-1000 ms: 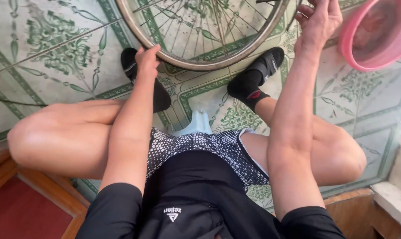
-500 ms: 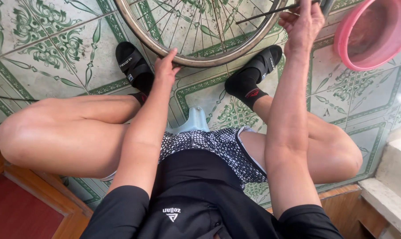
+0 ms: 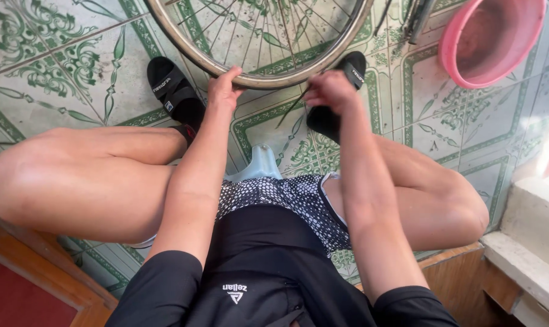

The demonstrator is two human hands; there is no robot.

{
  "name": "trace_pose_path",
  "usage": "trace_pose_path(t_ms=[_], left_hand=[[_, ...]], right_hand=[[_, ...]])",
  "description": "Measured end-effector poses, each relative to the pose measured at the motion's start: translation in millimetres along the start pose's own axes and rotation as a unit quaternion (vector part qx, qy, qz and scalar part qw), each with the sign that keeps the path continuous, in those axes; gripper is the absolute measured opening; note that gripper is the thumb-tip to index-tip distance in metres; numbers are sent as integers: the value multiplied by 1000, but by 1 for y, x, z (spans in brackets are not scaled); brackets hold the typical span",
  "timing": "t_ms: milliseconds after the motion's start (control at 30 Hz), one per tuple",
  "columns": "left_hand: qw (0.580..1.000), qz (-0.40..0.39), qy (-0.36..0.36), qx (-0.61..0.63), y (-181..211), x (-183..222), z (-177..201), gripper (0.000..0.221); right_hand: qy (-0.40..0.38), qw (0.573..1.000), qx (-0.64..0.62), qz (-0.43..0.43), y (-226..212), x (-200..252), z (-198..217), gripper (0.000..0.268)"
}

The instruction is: The person removes a tire from a bicycle wheel by hand, sets the tire aside, and picks up a bucket of water. They then pull a section of an inner tube through the wheel rim and submerge it in the water to check for leaks.

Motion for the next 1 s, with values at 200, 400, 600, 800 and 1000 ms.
trace_pose_path(t_ms=[200,400,600,800,1000], left_hand=[[999,-18,-37,-6,9,13,-12,45],[1000,-9,-16,18,2,16,-11,55],[1000,-13,-12,-23,0,1,-4,49],[999,12,1,-34,-9,3,-5,52],[1000,-1,0,-12,-14,6,-7,55]], right_hand=[[56,992,-66,-89,91,-34,-43,28],[114,990,-34,-70,95,-36,-54,27],[258,963,50,-49,99,-48,-31,34],[90,942,-322,-42,46,-30,-43,66],[119,956,-268,-29,54,-54,-69,62]])
Point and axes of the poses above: each hand's wrist, its own x-axis away from the middle knuckle, its own z-axis out of the back of the hand, y = z × x, the point moved 3 cm from there along -x, towards the middle knuckle, and after that the axes turned 9 degrees about x, right-handed, at the moved point
